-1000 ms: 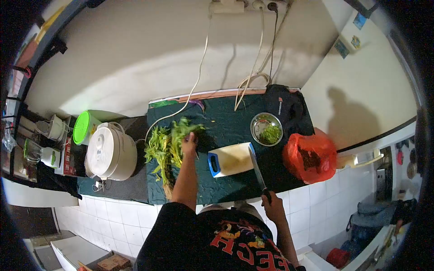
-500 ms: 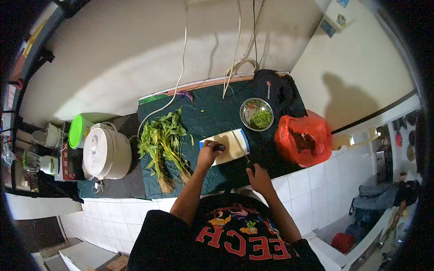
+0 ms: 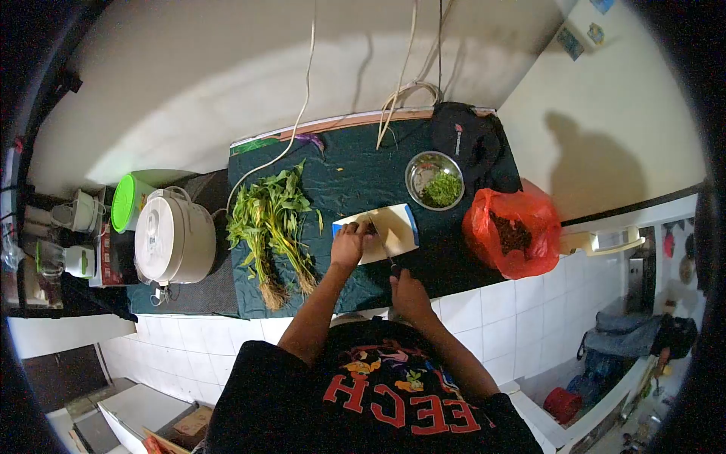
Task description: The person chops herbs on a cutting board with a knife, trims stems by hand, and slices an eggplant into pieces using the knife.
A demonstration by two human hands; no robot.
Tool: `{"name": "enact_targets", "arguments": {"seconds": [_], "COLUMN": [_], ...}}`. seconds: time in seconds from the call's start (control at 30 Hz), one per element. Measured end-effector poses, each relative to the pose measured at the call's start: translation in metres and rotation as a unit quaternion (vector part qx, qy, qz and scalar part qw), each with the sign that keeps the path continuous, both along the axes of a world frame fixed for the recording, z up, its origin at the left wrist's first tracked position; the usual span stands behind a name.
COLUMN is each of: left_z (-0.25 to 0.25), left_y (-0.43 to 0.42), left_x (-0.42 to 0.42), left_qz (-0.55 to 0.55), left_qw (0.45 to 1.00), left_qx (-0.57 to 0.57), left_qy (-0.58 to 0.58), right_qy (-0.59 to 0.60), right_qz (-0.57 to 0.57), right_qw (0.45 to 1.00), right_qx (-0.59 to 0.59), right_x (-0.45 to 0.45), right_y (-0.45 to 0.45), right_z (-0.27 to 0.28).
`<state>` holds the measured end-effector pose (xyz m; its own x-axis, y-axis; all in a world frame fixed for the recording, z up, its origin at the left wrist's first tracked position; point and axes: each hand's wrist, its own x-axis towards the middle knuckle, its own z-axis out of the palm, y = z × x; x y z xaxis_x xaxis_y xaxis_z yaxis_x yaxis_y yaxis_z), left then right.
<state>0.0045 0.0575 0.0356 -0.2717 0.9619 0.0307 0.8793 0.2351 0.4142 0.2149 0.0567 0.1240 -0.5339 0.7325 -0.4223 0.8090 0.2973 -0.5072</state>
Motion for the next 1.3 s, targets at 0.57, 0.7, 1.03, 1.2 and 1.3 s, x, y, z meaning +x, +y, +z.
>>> {"name": "enact_targets", "arguments": {"seconds": [0.57, 0.7, 1.03, 1.2, 1.3], "left_z": [0.058, 0.115, 0.205, 0.213, 0.221], "left_y": [0.015, -0.004, -0.041, -0.045, -0.045], "left_x": [-0.008, 0.0, -0.002, 0.006, 0.009], "left_qz": [0.145, 0.099, -0.018, -0.009, 0.014], "left_qw": [0.502, 0.512, 0.522, 0.514, 0.534], "left_qx": [-0.012, 0.007, 0.049, 0.076, 0.092], "left_qy": [-0.853, -0.853, -0.851, -0.855, -0.84], "right_qy": [0.184, 0.169, 0.3, 0.303, 0.326], "right_qz": [-0.053, -0.075, -0.026, -0.06, -0.019], "right_qw": [0.976, 0.982, 0.934, 0.943, 0.933], "right_qx": [0.1, 0.031, 0.192, 0.122, 0.15], "right_x": [0.028, 0.018, 0.0, -0.002, -0.004], "right_y": [-0.007, -0.01, -0.018, -0.023, -0.014], "right_z": [0.072, 0.108, 0.155, 0.18, 0.182]}}
